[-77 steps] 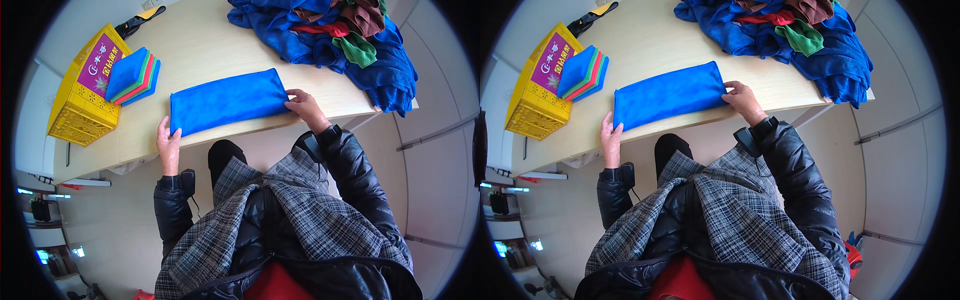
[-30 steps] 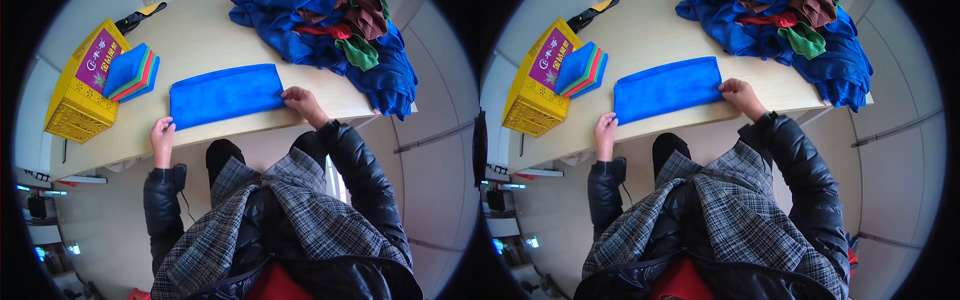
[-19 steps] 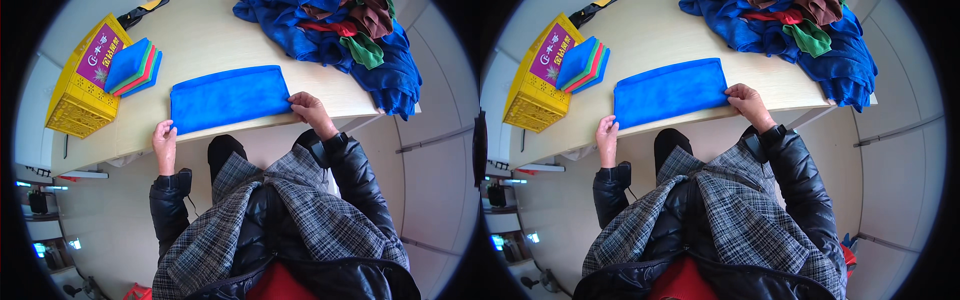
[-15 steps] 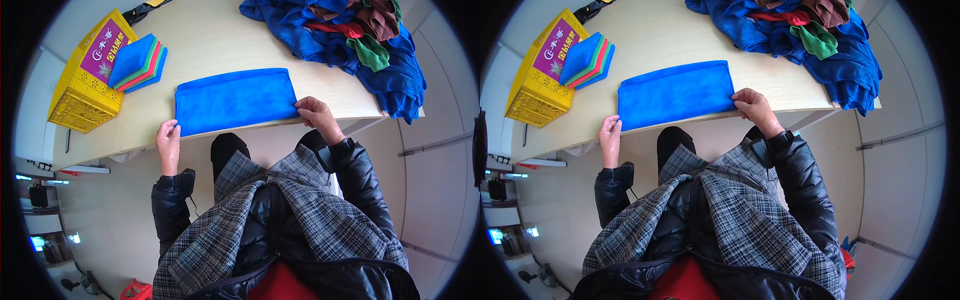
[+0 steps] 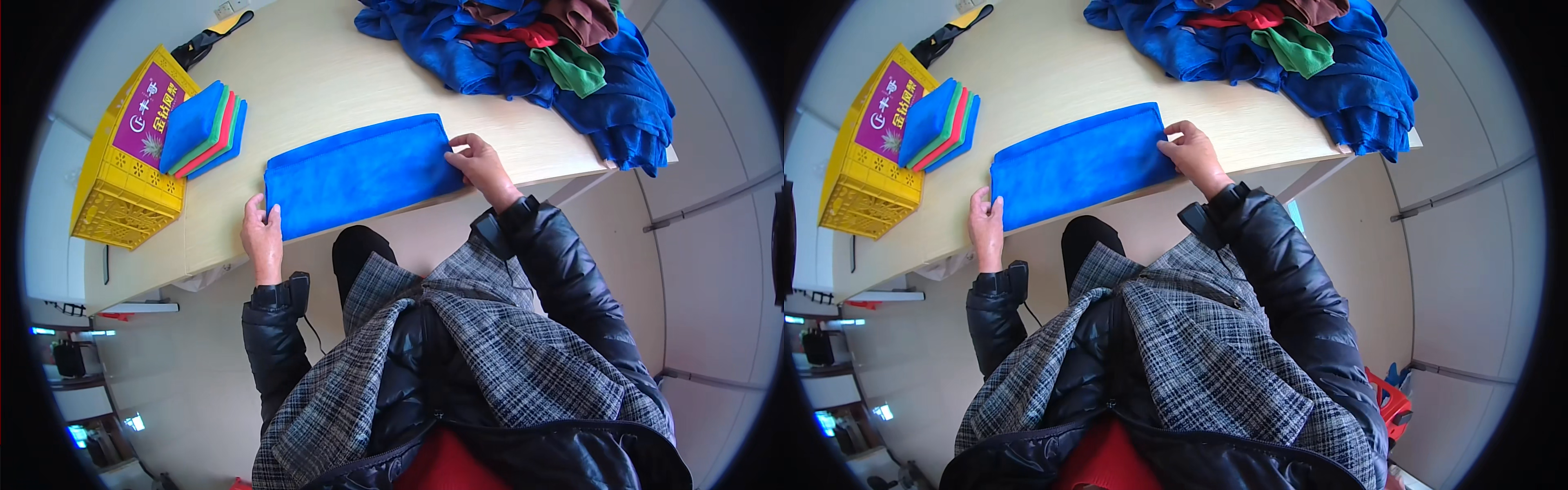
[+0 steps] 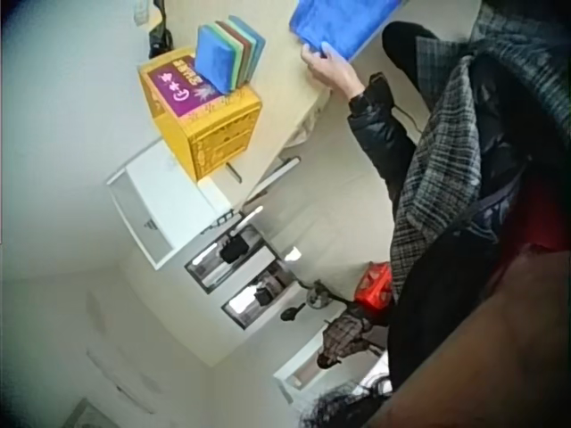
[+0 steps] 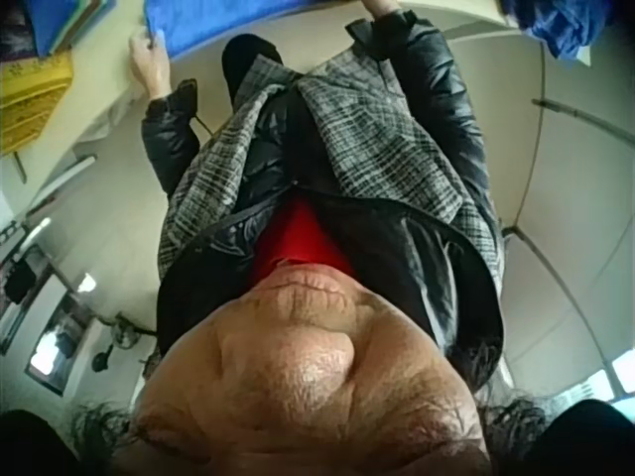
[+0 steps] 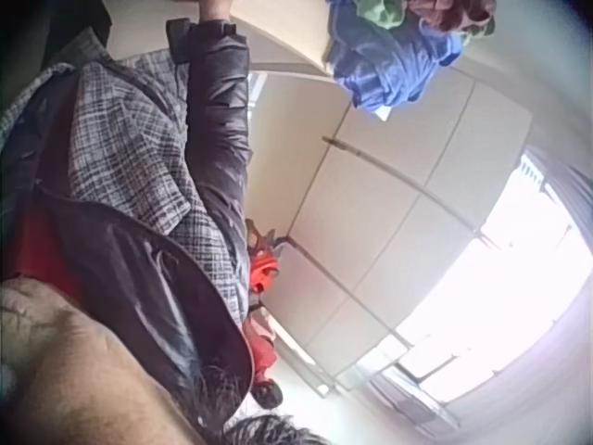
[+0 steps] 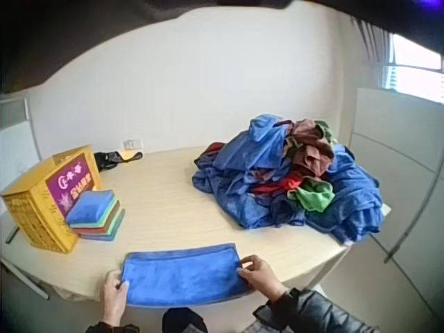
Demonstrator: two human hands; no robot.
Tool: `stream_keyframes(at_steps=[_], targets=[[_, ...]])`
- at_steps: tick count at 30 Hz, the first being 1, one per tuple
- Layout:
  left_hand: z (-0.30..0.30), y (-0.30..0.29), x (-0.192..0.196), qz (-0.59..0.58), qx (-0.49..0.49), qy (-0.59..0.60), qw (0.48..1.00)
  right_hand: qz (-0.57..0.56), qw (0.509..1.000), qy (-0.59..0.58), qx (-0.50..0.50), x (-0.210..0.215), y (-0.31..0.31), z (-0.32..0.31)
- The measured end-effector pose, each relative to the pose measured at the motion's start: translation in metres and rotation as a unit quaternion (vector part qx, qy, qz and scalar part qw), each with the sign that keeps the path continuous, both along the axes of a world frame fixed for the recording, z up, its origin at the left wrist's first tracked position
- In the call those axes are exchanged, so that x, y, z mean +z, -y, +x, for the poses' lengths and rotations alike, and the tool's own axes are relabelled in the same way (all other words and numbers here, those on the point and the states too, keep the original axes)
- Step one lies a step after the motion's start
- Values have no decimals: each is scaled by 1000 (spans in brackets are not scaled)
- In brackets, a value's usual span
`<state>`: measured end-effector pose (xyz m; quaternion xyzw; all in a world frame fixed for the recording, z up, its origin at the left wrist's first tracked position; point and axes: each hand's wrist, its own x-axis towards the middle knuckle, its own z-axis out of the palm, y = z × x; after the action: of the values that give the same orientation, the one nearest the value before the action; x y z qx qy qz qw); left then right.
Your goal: Folding pieces of blue fabric at a table in a factory.
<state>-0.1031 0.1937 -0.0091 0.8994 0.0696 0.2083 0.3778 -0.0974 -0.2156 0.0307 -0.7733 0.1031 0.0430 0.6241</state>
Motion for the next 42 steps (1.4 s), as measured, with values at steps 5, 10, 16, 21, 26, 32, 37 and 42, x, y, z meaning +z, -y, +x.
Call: stream_keyframes(at_steps=[5, 10, 16, 21, 26, 32, 37, 42], targets=[[6, 1, -2, 16, 0, 18, 1000, -92, 991, 92, -11, -24, 0, 10], [5, -1, -5, 66, 4, 47, 997, -202, 973, 108, 0, -14, -3, 0], [-7, 31, 33, 263, 15, 162, 951, -396, 870, 292, -27, 11, -23, -10], [-9, 73, 34, 252, -173, 100, 947, -393, 840, 331, 175, 14, -115, -12], [15, 88, 5, 290, -212, 46, 932, -426, 837, 292, 182, -23, -150, 0], [23, 49, 0, 355, -143, -72, 921, -489, 821, 252, 153, -33, -100, 2], [30, 26, 3, 310, -120, -87, 939, -522, 815, 228, 102, -30, -60, 13], [37, 22, 0, 301, -109, -90, 943, -507, 837, 195, 67, -32, -31, 20]])
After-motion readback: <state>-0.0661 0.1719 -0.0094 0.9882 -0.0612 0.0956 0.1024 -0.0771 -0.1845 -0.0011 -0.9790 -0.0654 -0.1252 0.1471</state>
